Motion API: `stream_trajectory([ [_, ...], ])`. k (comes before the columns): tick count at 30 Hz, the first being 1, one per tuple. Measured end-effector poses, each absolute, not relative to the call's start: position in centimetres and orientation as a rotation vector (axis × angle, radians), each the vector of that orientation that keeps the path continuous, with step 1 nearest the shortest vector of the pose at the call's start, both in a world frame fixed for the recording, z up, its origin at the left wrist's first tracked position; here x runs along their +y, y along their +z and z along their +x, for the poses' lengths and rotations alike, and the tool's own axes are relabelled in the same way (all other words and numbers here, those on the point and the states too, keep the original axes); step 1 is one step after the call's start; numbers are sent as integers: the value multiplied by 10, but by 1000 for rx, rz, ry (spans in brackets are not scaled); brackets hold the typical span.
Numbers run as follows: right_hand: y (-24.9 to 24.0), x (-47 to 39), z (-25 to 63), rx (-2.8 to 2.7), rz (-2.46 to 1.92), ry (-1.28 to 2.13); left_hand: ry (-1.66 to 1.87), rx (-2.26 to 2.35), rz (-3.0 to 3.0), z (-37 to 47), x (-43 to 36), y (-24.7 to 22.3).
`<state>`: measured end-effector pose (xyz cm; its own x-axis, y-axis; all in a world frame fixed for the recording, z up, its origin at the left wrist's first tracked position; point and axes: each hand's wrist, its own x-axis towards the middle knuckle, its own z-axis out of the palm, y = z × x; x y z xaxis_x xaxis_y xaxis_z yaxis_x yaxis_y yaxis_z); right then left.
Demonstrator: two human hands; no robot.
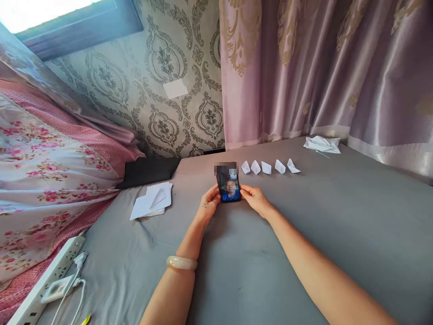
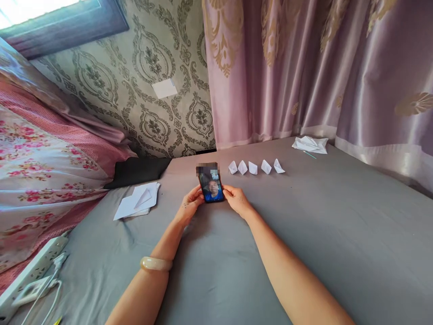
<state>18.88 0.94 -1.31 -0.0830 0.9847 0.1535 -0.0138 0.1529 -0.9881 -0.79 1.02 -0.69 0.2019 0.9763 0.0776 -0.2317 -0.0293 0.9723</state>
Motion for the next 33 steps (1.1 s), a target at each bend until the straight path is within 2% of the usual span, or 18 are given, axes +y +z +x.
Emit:
stream_trajectory([
  [33, -16, 10, 188, -1284, -1030, 1214, 1175, 972, 1222, -9, 12, -8],
])
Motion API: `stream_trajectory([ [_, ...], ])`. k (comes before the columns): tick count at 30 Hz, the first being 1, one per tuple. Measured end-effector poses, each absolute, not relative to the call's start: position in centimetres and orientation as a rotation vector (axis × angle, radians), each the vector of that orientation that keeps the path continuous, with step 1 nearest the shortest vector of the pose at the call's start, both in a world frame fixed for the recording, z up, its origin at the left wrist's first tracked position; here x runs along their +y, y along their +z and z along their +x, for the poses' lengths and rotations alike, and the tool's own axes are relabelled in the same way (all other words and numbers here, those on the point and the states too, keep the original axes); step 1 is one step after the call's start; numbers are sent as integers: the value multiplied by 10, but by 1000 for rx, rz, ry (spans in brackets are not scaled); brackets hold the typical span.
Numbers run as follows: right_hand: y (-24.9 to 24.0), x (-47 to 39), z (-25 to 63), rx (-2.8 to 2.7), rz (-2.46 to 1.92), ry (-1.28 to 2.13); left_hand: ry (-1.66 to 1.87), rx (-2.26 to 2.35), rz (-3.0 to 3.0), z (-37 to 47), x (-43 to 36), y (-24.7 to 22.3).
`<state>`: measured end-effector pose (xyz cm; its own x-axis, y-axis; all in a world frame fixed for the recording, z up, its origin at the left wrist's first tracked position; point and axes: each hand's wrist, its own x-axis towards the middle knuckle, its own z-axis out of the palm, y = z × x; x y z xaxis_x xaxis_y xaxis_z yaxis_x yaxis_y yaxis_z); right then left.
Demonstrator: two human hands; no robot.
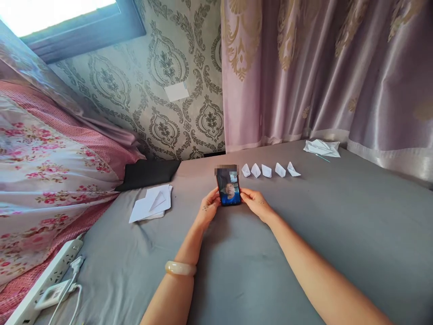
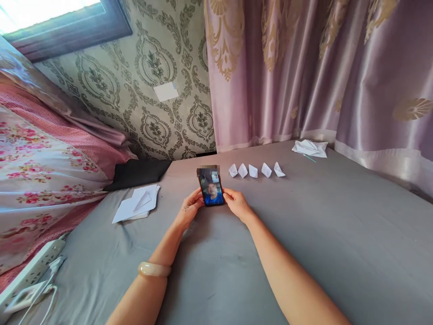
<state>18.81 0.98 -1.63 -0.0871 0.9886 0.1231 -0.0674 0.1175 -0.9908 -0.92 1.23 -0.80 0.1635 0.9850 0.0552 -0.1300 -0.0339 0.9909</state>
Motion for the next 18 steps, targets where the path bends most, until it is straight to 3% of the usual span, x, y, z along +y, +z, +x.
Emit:
stream_trajectory([
  [18, -19, 11, 188, -1317, -1048, 1180, 1172, 935, 1231, -9, 9, -4],
])
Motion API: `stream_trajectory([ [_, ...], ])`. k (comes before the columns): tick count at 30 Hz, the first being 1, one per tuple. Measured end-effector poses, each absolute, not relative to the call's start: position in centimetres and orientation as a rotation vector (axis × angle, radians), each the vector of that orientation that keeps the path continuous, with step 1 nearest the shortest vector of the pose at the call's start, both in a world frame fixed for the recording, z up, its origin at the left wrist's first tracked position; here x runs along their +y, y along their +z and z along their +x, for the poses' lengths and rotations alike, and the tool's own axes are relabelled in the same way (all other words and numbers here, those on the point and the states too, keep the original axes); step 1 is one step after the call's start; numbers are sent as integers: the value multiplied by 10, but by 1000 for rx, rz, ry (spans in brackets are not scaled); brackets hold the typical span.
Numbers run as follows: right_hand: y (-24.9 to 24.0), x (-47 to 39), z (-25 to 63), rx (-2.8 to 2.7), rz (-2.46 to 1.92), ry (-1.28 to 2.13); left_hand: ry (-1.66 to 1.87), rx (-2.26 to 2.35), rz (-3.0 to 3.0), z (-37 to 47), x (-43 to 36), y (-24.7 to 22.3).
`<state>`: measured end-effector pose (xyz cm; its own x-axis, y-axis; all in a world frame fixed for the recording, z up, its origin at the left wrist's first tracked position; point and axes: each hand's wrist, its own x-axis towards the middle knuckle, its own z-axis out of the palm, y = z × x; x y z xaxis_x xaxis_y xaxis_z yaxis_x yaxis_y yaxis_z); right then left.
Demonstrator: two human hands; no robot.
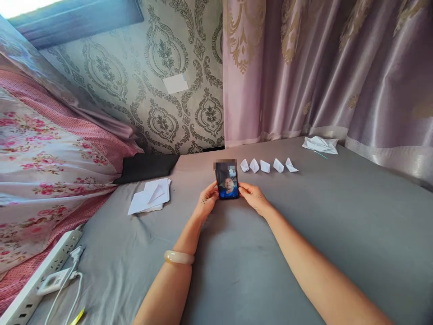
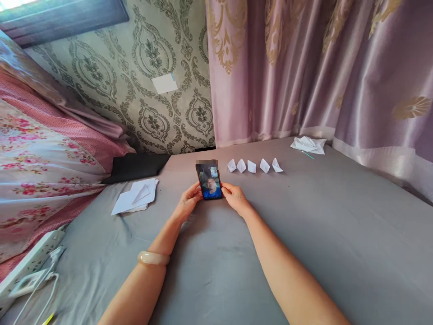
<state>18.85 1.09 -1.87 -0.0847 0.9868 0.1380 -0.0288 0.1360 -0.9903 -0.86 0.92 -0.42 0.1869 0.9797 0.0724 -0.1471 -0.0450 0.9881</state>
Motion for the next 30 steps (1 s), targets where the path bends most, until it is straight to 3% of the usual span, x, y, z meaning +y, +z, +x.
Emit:
stream_trajectory([
  [30, -12, 8, 189, -1309, -1060, 1200, 1164, 954, 1287, -7, 9, -1],
])
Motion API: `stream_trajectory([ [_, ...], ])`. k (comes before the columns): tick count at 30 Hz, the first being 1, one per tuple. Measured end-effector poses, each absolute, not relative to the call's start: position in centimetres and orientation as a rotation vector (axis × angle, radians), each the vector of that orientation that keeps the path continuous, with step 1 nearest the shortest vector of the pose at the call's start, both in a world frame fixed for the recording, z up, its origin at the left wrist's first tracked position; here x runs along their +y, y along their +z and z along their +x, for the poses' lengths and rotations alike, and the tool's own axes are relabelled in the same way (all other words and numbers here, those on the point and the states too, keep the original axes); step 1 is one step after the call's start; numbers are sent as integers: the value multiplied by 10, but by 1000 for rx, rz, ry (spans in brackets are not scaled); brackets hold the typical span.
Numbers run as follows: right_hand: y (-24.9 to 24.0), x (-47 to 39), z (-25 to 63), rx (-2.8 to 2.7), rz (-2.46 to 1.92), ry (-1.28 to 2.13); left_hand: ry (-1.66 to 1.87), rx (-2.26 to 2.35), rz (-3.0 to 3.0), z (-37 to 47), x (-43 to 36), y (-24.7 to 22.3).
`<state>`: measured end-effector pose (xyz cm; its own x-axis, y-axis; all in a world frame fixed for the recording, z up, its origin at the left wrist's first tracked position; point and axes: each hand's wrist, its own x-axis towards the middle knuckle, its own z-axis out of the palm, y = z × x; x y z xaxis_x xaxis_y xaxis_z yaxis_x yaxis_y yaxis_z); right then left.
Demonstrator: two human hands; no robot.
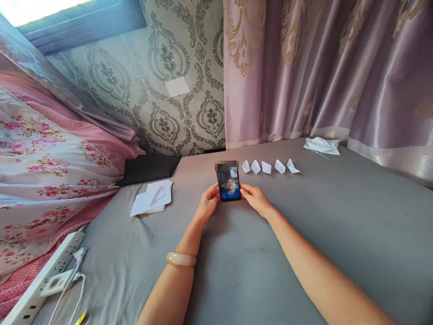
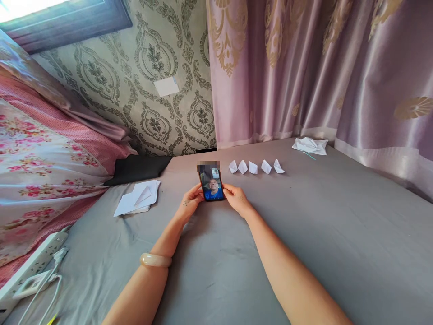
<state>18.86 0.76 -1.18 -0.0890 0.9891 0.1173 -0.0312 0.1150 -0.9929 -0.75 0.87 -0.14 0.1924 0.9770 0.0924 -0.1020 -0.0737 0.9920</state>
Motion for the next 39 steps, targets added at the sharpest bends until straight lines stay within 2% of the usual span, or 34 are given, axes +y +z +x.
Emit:
stream_trajectory([
  [39, -13, 9, 188, -1298, -1044, 1192, 1173, 941, 1298, -8, 9, -4],
])
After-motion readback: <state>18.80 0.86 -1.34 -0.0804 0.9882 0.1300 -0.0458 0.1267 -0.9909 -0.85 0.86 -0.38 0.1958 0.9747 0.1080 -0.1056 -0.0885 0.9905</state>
